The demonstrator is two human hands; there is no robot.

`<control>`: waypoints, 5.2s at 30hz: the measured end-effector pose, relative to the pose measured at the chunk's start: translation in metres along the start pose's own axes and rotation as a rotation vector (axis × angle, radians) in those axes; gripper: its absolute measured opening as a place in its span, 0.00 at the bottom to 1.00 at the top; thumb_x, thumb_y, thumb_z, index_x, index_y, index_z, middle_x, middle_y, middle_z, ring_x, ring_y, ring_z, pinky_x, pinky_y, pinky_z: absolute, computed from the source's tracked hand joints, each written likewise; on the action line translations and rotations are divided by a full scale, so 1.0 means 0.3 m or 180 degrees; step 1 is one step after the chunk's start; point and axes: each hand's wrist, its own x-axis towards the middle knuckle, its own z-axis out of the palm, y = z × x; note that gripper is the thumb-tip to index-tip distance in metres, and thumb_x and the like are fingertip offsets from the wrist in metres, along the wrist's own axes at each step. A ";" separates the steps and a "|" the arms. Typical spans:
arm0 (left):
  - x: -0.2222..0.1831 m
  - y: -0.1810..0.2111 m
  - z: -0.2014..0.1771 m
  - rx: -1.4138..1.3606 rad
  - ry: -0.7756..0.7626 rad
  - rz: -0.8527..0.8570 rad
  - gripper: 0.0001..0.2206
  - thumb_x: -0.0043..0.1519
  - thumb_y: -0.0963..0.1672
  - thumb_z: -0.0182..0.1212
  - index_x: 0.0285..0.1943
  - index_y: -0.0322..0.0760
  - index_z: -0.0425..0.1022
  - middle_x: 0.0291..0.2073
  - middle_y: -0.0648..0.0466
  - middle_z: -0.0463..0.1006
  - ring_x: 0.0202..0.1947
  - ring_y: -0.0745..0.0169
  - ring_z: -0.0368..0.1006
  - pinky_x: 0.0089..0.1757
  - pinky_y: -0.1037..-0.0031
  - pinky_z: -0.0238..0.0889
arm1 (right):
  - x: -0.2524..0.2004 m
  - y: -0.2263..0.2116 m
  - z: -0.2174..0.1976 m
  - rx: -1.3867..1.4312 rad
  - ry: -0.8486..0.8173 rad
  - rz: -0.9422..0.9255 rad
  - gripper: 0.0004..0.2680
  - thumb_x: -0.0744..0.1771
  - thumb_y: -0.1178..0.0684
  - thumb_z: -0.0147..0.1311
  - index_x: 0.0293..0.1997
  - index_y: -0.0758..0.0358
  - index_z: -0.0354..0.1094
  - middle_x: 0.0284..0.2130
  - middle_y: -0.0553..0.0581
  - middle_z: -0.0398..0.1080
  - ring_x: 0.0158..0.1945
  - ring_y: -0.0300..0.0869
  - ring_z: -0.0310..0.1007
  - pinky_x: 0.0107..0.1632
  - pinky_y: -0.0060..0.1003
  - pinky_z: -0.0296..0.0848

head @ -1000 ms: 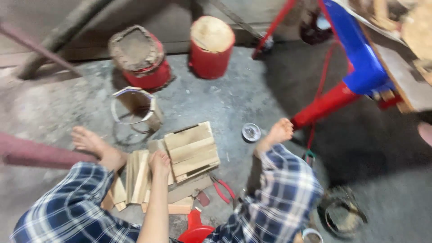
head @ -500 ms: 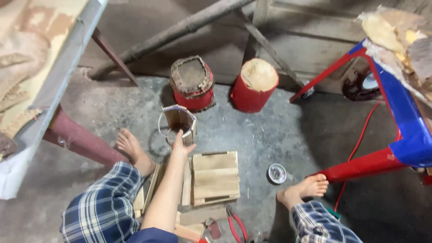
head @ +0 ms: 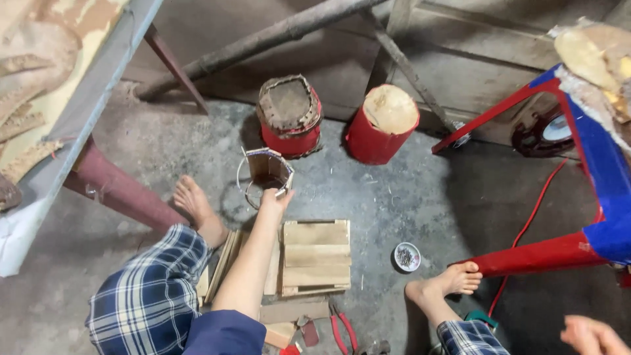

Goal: The person is assembling a small wooden structure by nailing thin wooden slats onto a frame using a small hammer and nails.

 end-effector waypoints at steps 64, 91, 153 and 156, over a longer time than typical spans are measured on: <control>-0.583 -0.038 -0.707 0.5798 -0.1304 0.1893 0.29 0.50 0.34 0.62 0.64 0.45 0.72 0.51 0.42 0.79 0.55 0.42 0.75 0.55 0.59 0.67 | -0.527 -0.324 1.833 0.1363 -0.0541 0.1908 0.17 0.58 0.54 0.70 0.49 0.70 0.74 0.38 0.66 0.76 0.42 0.51 0.75 0.48 0.50 0.72; -0.515 0.119 -0.587 0.5252 0.0093 0.2117 0.03 0.61 0.44 0.64 0.41 0.46 0.81 0.26 0.56 0.78 0.33 0.57 0.75 0.39 0.65 0.69 | -0.476 -0.352 1.821 0.2572 -0.0320 0.2834 0.15 0.61 0.56 0.66 0.47 0.73 0.69 0.33 0.66 0.69 0.34 0.55 0.75 0.41 0.59 0.83; -0.572 -0.154 -0.783 0.5758 -0.0377 0.1619 0.12 0.57 0.38 0.64 0.49 0.41 0.81 0.42 0.44 0.82 0.48 0.43 0.79 0.48 0.52 0.71 | -0.935 -0.219 1.783 -0.0744 -0.1125 0.1329 0.11 0.68 0.39 0.50 0.46 0.49 0.71 0.35 0.54 0.76 0.45 0.51 0.79 0.49 0.49 0.74; -0.550 -0.149 -0.790 0.6018 -0.0375 0.1679 0.11 0.57 0.38 0.66 0.48 0.44 0.81 0.40 0.47 0.83 0.45 0.45 0.80 0.44 0.55 0.73 | -1.021 -0.268 1.880 -0.2229 -0.2219 -0.0821 0.13 0.66 0.28 0.45 0.37 0.35 0.73 0.26 0.48 0.76 0.36 0.49 0.82 0.41 0.47 0.78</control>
